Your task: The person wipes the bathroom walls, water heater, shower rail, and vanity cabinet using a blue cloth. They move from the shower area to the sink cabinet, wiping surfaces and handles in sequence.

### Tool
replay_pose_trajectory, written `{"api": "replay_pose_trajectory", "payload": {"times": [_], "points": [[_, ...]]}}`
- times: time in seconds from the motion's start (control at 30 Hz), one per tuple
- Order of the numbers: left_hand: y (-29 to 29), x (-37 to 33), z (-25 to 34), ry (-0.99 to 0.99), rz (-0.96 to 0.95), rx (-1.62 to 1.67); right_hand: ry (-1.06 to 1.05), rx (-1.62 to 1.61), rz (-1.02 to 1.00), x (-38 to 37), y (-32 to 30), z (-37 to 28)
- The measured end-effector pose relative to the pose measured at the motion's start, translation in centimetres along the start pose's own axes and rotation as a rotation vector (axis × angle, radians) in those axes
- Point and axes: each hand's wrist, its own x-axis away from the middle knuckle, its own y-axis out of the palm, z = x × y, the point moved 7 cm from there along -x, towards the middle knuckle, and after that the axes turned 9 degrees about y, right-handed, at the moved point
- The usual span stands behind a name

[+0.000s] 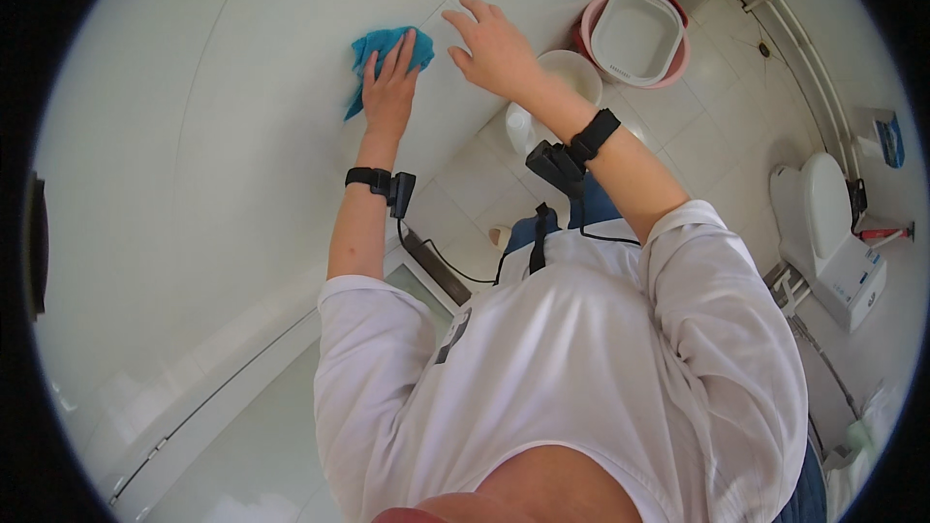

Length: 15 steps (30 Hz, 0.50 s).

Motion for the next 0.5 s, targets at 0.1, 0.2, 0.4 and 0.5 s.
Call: {"api": "replay_pose_trajectory", "payload": {"times": [0.1, 0.2, 0.4, 0.5], "points": [[0.3, 3.1, 0.0, -0.026, -0.053, 0.026, -0.007, -0.006, -0.037, 0.0, 0.5, -0.1], [-0.1, 6.3, -0.3, -0.053, -0.032, 0.029, -0.018, -0.031, -0.055, 0.0, 0.9, -0.4], [-1.2, 12.0, -1.1, -0.098, -0.087, -0.077, -0.065, -0.109, -0.104, 0.1, 1.4, -1.3], [-1.7, 15.2, -1.6, -0.144, -0.147, -0.133, -0.072, -0.147, -0.157, 0.4, 2.2, -1.5]]}}
